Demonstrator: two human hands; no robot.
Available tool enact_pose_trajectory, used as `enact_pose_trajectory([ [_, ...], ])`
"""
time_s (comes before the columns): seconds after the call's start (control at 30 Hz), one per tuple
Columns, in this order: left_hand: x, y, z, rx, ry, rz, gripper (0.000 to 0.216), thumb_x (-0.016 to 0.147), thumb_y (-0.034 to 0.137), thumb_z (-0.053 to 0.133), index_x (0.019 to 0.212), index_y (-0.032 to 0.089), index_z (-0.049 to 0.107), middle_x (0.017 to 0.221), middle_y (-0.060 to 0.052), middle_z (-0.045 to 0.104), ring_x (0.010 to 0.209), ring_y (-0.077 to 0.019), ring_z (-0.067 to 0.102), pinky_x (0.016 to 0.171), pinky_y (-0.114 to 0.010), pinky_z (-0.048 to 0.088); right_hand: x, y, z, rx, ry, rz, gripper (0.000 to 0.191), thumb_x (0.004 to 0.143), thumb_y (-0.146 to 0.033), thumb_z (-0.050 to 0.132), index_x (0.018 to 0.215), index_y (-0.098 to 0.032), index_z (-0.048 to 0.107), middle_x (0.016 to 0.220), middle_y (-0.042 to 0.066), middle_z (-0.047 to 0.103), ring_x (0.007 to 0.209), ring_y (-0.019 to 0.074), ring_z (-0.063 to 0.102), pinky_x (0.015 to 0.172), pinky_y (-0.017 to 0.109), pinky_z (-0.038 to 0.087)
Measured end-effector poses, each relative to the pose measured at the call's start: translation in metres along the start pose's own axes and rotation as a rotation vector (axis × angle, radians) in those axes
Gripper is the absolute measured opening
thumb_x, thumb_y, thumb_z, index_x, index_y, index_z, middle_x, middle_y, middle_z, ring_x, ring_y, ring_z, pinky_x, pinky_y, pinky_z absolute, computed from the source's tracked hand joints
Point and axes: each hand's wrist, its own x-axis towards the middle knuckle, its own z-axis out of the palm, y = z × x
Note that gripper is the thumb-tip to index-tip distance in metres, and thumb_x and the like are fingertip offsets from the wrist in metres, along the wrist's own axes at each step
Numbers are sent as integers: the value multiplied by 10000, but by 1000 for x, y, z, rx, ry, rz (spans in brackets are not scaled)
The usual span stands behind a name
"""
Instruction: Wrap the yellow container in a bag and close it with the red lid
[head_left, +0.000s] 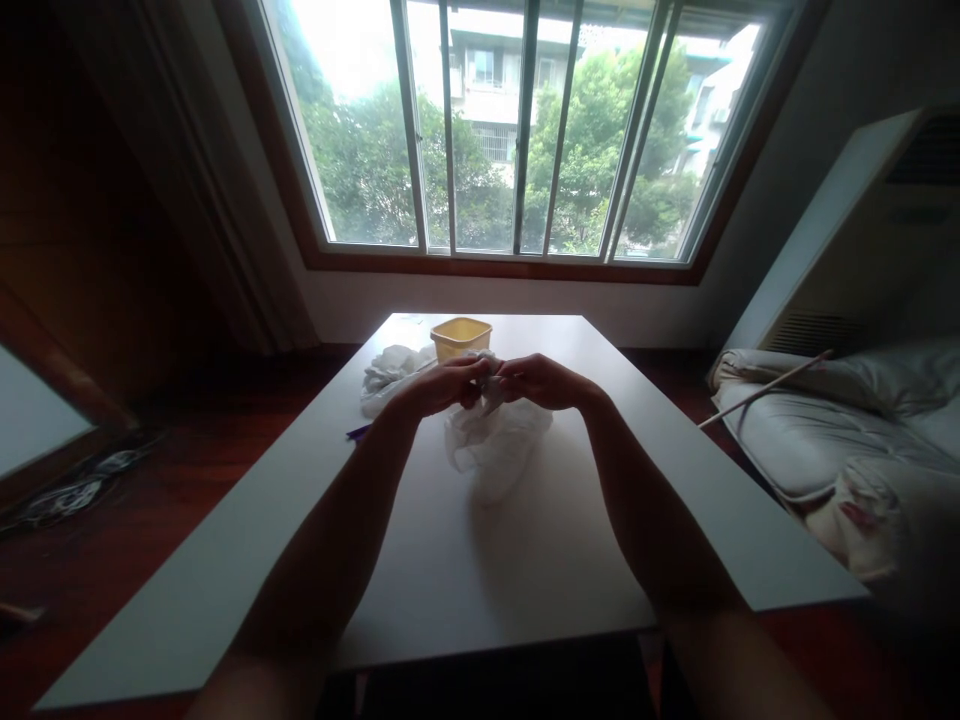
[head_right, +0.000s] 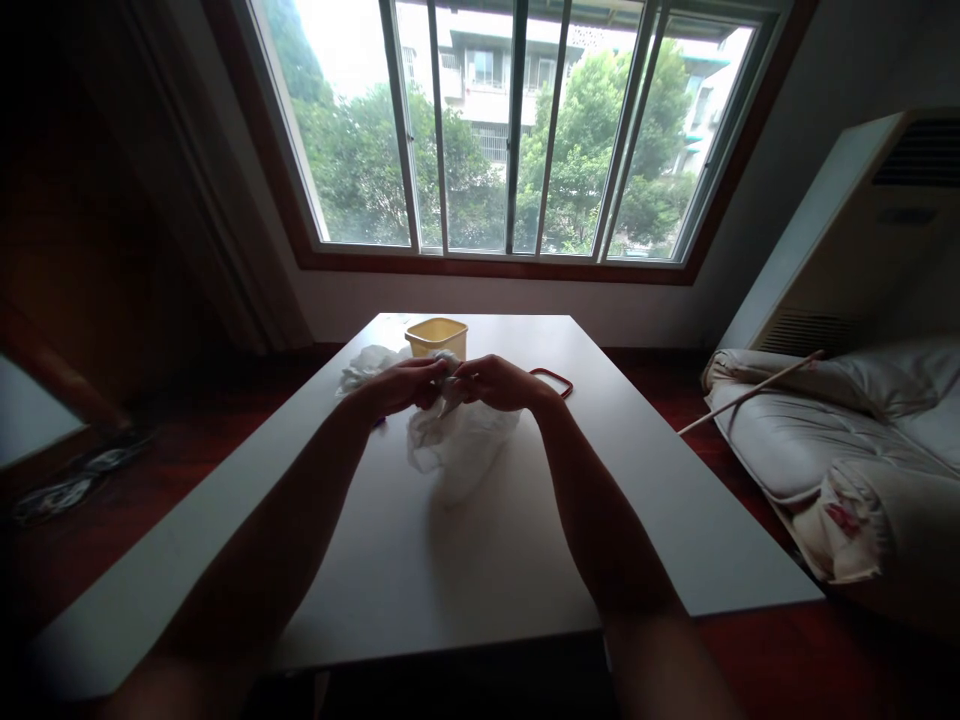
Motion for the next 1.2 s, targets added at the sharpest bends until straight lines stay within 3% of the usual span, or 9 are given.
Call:
enact_pose_trajectory([
  [0.1,1,-2,0,53,19,-1,338,870,493,683,857,158,633,641,11,514,487,-70,439,458,-195,372,-1,6,-3,73,41,81,412,853,-545,678,966,-150,706,849,55,712,762,180,691,703,333,600],
  [0.2,2,-4,-2,135,50,-16,355,876,517,659,889,162,656,660,5,524,506,-81,440,457,-196,350,-1,9,-5,-32,130,45,392,854,-539,687,912,-151,708,830,59,691,685,167,671,637,314,578],
  [0.33,-1,-3,2,215,88,-7,377,873,543,638,914,173,696,761,-29,614,591,-114,509,518,-216,402,2,17,-7,-173,265,-88,328,840,-509,718,842,-181,719,958,84,684,815,183,661,716,318,566],
  [0.47,-5,2,10,295,74,36,419,898,561,583,904,169,730,871,-69,691,739,-176,605,655,-261,476,6,28,-5,-82,277,-118,351,829,-538,719,883,-191,724,1106,108,675,940,209,669,760,339,581],
  [0.6,-7,6,17,491,13,28,453,795,601,682,796,148,689,706,-35,611,616,-146,532,559,-245,399,11,42,2,108,227,-171,353,848,-541,699,916,-195,693,1217,114,680,1070,227,655,918,394,550],
  [0.7,-6,6,20,583,-2,61,474,742,618,708,737,153,612,658,8,526,577,-114,447,530,-235,347,16,54,7,173,205,-174,330,886,-514,662,940,-188,660,1066,99,723,954,208,664,857,367,541],
  [0.87,-1,-1,18,682,-8,91,464,789,606,651,685,168,537,643,15,498,582,-110,424,544,-245,344,20,66,12,-40,312,-157,262,928,-440,590,876,-184,609,817,27,639,741,146,557,702,286,469],
  [1.03,9,-11,13,840,97,210,365,844,539,614,831,176,587,741,-11,601,637,-135,491,596,-268,393,19,65,13,-141,388,-100,256,946,-410,519,838,-183,568,717,0,584,637,121,484,605,256,396],
  [1.2,12,-20,14,991,203,267,280,879,451,591,958,186,540,828,-45,622,697,-176,549,628,-313,453,18,57,11,-218,452,21,239,937,-371,525,856,-167,618,690,9,620,610,120,504,574,242,381],
])
